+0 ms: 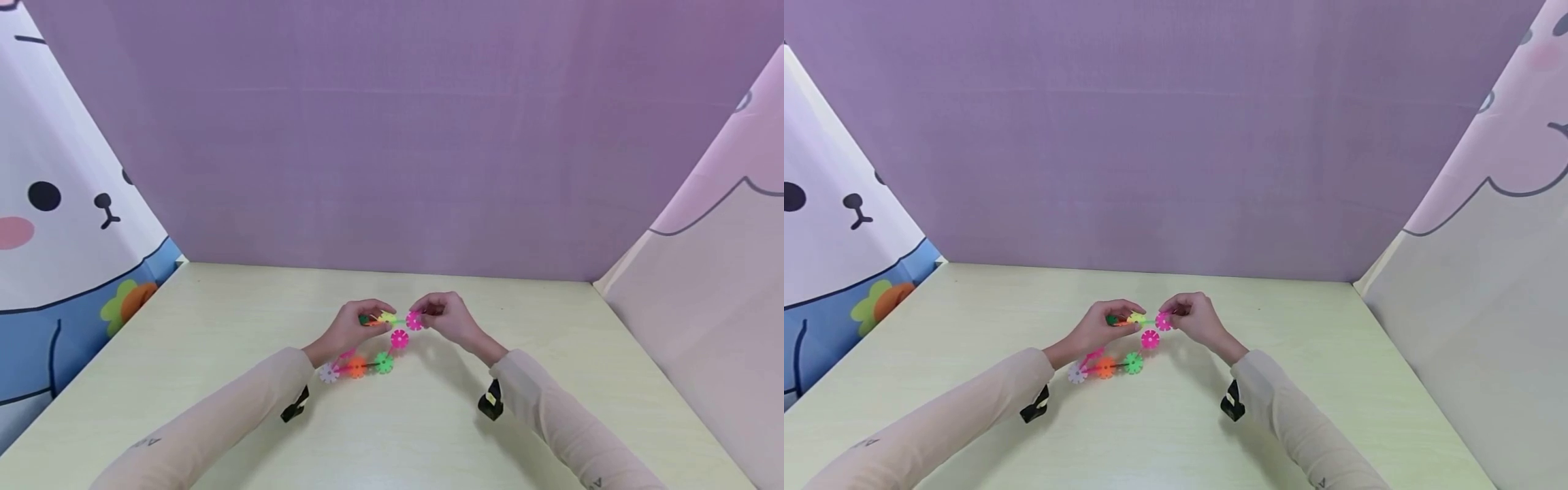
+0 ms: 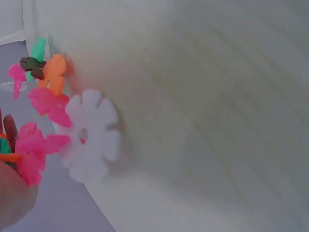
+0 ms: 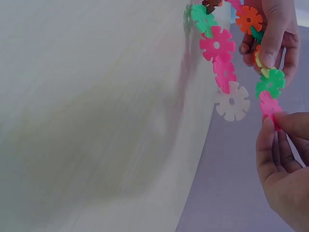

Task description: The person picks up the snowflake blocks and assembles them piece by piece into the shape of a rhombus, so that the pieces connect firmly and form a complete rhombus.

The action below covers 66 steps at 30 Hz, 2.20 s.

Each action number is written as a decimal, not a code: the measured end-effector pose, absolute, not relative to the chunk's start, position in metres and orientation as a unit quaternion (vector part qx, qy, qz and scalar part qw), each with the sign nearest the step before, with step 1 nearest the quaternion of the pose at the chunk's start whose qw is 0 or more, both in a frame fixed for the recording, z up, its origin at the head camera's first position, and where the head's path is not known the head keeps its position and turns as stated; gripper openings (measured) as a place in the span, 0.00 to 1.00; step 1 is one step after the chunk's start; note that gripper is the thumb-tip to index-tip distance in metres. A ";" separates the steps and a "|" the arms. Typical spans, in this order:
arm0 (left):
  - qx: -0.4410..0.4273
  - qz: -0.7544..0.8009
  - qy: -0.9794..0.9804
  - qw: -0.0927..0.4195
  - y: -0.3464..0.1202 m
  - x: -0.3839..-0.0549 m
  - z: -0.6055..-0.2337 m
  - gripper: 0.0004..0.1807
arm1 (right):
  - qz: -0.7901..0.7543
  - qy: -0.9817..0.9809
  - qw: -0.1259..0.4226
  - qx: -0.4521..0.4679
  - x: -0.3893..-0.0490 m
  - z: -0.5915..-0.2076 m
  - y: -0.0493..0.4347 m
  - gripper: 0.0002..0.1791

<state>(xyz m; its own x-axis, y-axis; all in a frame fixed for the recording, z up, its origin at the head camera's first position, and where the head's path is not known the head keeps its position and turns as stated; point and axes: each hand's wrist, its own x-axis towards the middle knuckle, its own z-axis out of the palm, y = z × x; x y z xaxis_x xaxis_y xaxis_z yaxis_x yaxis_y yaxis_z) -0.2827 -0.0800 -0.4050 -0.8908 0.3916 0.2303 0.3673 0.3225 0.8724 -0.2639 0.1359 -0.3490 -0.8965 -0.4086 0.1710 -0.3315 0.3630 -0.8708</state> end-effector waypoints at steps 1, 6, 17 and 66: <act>0.231 0.535 0.813 0.009 -0.079 -0.282 -0.405 0.13 | -0.518 0.824 0.034 -0.226 -0.264 -0.349 0.135 0.10; 0.219 0.542 0.811 -0.003 -0.077 -0.283 -0.406 0.12 | -0.519 0.826 0.014 -0.217 -0.264 -0.350 0.133 0.10; 0.205 0.549 0.810 -0.004 -0.077 -0.281 -0.407 0.11 | -0.518 0.828 -0.003 -0.212 -0.262 -0.352 0.128 0.09; 0.158 0.574 0.803 -0.026 -0.082 -0.280 -0.407 0.12 | -0.630 0.763 0.099 -0.103 -0.278 -0.415 0.123 0.19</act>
<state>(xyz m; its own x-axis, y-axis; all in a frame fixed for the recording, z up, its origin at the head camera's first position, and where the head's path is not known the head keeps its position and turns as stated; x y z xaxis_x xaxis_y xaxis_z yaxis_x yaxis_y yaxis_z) -0.2804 -0.0821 -0.4073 -0.9489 0.2241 0.2220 0.2827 0.2917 0.9138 -0.2782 0.1228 -0.4150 -0.9591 -0.2822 -0.0220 -0.0317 0.1843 -0.9824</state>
